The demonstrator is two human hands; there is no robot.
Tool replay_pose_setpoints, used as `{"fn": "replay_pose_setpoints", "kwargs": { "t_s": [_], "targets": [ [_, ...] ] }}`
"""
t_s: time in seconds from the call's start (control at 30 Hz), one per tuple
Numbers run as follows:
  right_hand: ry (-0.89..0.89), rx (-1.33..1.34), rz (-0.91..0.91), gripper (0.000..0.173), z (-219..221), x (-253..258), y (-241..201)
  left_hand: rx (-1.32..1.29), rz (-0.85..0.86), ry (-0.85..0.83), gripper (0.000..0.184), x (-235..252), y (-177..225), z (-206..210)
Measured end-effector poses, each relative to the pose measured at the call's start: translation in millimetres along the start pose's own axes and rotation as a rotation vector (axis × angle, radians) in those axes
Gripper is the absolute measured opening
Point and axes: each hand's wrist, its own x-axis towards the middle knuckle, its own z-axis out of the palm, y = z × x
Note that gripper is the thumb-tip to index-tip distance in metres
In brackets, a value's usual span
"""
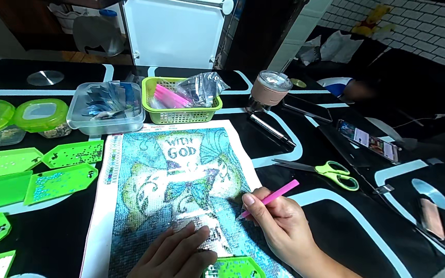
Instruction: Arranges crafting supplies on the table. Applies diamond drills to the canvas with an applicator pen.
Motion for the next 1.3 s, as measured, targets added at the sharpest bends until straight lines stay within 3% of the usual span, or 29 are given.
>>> {"fn": "replay_pose_setpoints", "kwargs": {
  "t_s": [0.23, 0.4, 0.53, 1.3],
  "targets": [
    [0.008, 0.141, 0.062, 0.026, -7.1, 3.5, -5.1, -0.004, 0.001, 0.006, 0.043, -0.4, -0.6, 0.9],
    [-0.239, 0.260, -0.100, 0.026, 1.2, -1.9, -16.9, -0.004, -0.007, 0.004, 0.044, 0.1, 0.6, 0.1],
    [-0.320, 0.199, -0.193, 0.026, 7.6, -4.4, -19.0, -0.011, -0.010, 0.021, 0.042, 0.0, 0.7, 1.6],
    [-0.416, 0.178, -0.275, 0.025, 11.3, -5.9, -22.5, 0.020, 0.007, 0.060, 0.042, 0.5, -0.5, 4.9]
  ]
}}
